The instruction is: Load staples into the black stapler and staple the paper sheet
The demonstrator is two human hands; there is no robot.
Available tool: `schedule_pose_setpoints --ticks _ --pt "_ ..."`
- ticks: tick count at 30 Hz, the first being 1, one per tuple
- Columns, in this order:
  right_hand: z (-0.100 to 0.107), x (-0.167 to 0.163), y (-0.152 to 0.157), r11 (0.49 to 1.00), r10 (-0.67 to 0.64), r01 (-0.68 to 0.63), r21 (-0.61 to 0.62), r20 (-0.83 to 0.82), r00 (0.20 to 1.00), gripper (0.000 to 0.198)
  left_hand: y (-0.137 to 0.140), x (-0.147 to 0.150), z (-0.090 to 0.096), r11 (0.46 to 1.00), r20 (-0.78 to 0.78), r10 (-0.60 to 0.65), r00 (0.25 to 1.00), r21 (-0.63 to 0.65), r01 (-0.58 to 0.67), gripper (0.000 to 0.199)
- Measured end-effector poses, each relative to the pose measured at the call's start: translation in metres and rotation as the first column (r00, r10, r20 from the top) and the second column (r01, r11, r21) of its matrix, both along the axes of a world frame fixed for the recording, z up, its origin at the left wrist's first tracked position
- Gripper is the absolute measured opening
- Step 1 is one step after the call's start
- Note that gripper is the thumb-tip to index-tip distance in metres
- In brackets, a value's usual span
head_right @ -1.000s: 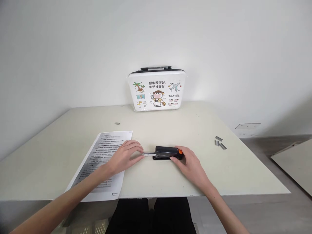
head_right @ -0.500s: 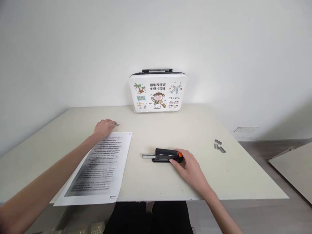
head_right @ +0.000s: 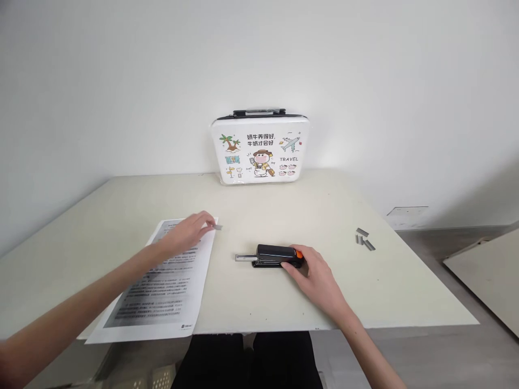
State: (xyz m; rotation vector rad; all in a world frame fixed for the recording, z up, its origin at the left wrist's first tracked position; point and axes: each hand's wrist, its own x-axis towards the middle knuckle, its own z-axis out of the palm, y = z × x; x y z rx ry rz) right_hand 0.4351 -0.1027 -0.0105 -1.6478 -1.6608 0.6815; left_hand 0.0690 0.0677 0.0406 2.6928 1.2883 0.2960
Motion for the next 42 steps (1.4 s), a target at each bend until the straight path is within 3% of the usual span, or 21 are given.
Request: schedule_pose_setpoints --ticks 3,8,11,19,38,42 --pt "0.0 0.0 0.0 1.0 0.002 -0.002 0.018 0.01 1.0 0.039 -0.04 0.025 0.008 0.991 0.155 -0.115 0.981 -0.054 0.125 0.021" --pt "0.001 0.001 0.0 1.0 -0.014 0.013 0.02 0.022 1.0 0.039 -0.07 0.048 0.021 0.979 0.21 -0.104 0.972 -0.151 0.137 0.019" --pt "0.0 0.001 0.0 1.0 -0.007 0.007 0.025 0.016 1.0 0.039 -0.075 0.055 0.023 0.978 0.172 -0.079 0.982 -0.179 0.11 0.021" --pt "0.001 0.003 0.0 1.0 -0.007 0.007 0.01 0.015 1.0 0.04 -0.088 0.069 0.017 0.986 -0.112 -0.148 0.983 -0.087 0.139 0.026" --pt "0.002 0.003 0.001 0.999 0.002 -0.003 0.035 0.018 1.0 0.04 -0.09 0.079 0.027 0.975 -0.321 -0.196 0.926 0.036 0.219 0.036" --pt "0.003 0.003 0.0 0.999 0.004 -0.005 0.032 0.001 1.0 0.041 -0.089 0.084 0.027 0.968 -0.246 -0.224 0.943 0.053 0.244 0.031"
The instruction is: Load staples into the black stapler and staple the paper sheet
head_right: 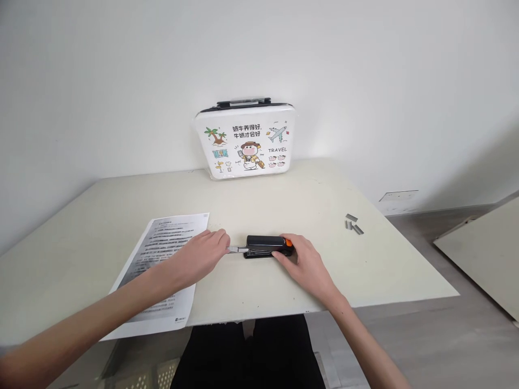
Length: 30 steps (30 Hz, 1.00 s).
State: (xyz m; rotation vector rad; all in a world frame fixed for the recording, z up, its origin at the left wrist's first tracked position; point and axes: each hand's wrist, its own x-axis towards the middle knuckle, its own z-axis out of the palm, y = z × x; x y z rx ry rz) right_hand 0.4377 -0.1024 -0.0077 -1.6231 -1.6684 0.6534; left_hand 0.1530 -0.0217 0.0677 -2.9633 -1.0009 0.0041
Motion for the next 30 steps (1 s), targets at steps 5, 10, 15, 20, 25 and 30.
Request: schedule_pose_setpoints --ticks 5,10,15,20,25,30 --pt "-0.001 0.001 0.0 1.0 -0.003 0.003 0.004 -0.001 1.0 0.042 0.002 0.011 -0.003 0.999 0.009 -0.023 1.0 -0.026 0.023 0.03" --pt "0.0 0.001 0.001 1.0 0.009 -0.008 0.008 -0.006 1.0 0.041 0.004 0.018 -0.001 1.0 -0.052 -0.017 0.998 0.007 0.018 0.025" --pt "-0.001 0.001 0.001 1.0 0.003 -0.003 0.021 -0.007 1.0 0.041 0.009 0.003 -0.001 0.999 -0.066 0.037 0.997 -0.03 -0.039 0.019" --pt "0.002 0.001 0.002 0.998 0.022 -0.02 0.063 -0.02 1.0 0.037 0.023 -0.026 -0.007 0.935 0.124 0.076 0.989 -0.353 -0.028 0.021" --pt "0.007 0.006 0.004 0.996 0.077 -0.08 -0.035 -0.071 0.994 0.039 0.037 -0.029 -0.012 0.847 0.29 0.016 0.957 -0.512 0.141 0.029" --pt "0.012 0.01 0.006 0.983 0.158 -0.166 -0.074 -0.097 0.983 0.038 0.052 0.001 -0.016 0.844 0.35 -0.062 0.935 -0.482 0.236 0.034"
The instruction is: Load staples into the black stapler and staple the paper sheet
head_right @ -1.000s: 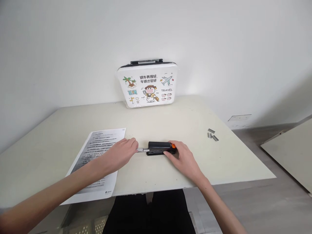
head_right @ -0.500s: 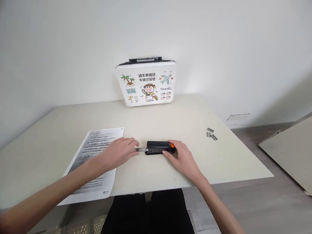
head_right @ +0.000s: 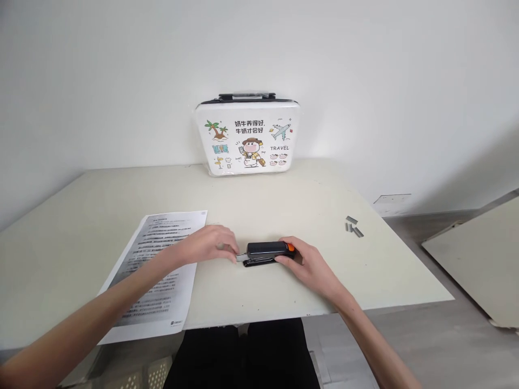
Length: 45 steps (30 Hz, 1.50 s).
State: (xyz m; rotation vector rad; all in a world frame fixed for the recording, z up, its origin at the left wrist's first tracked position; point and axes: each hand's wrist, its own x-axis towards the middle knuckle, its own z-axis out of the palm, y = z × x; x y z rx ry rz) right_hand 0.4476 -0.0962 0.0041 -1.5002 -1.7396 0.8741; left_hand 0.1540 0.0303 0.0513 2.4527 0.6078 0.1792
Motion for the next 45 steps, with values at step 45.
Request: schedule_pose_setpoints --ticks 45 --pt "0.002 -0.006 -0.01 0.999 -0.033 0.032 -0.009 -0.047 0.998 0.036 -0.011 -0.033 -0.041 0.733 0.114 0.665 0.739 0.095 -0.674 0.032"
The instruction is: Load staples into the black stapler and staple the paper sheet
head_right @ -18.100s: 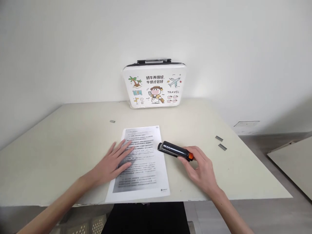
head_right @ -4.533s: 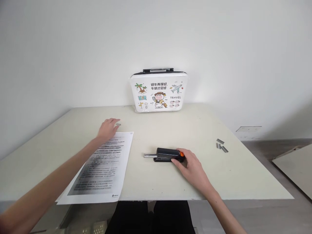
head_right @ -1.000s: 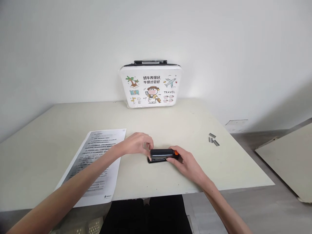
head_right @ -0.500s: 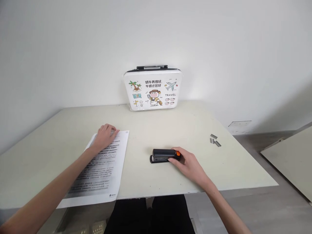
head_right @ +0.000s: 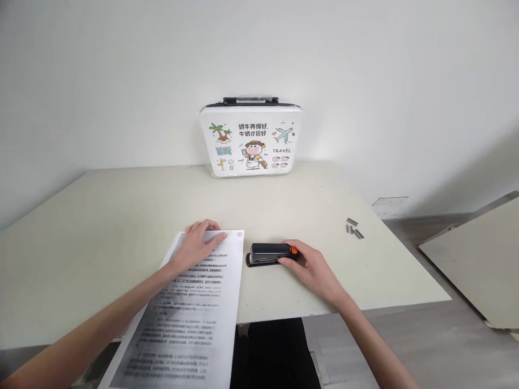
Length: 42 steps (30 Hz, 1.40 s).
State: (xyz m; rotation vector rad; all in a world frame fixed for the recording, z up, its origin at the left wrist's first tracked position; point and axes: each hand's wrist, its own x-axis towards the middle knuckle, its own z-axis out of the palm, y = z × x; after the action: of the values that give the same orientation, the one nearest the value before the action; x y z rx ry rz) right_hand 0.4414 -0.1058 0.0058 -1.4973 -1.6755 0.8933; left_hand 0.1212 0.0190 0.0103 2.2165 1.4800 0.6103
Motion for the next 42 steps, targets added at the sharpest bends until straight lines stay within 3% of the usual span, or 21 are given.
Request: schedule_pose_setpoints --ticks 7,13,16,19,22,26,32,42 --pt "0.0 -0.002 0.002 0.999 -0.036 0.035 0.013 0.016 0.999 0.037 -0.023 0.019 -0.003 1.0 0.037 -0.017 0.999 -0.005 0.018 0.025" --pt "-0.002 -0.003 0.006 0.995 -0.101 0.1 0.015 0.039 0.994 0.04 -0.025 0.021 0.003 0.998 0.145 -0.048 0.988 -0.027 0.052 0.027" --pt "0.005 0.0 0.008 0.998 -0.065 0.066 -0.002 0.117 0.991 0.044 -0.026 0.011 0.012 0.973 0.166 -0.232 0.959 0.031 0.23 0.022" --pt "0.022 -0.002 0.011 0.998 -0.009 0.019 -0.057 0.17 0.985 0.048 -0.035 0.002 0.017 0.885 0.073 -0.465 0.883 0.059 0.461 0.025" --pt "0.043 -0.015 0.021 0.994 -0.06 0.075 -0.084 0.17 0.984 0.053 -0.047 0.0 0.012 0.82 -0.031 -0.567 0.823 0.067 0.568 0.04" --pt "0.057 -0.043 0.045 0.988 -0.104 0.126 -0.087 0.227 0.968 0.066 -0.054 0.005 0.001 0.783 -0.139 -0.601 0.787 0.098 0.615 0.052" --pt "0.056 -0.072 0.071 0.966 -0.05 0.132 -0.222 0.338 0.94 0.082 -0.055 0.008 -0.011 0.777 -0.189 -0.597 0.78 0.108 0.621 0.057" --pt "0.046 -0.072 0.08 0.966 -0.037 0.133 -0.221 0.39 0.92 0.081 -0.056 0.008 -0.015 0.78 -0.138 -0.6 0.788 0.116 0.615 0.054"
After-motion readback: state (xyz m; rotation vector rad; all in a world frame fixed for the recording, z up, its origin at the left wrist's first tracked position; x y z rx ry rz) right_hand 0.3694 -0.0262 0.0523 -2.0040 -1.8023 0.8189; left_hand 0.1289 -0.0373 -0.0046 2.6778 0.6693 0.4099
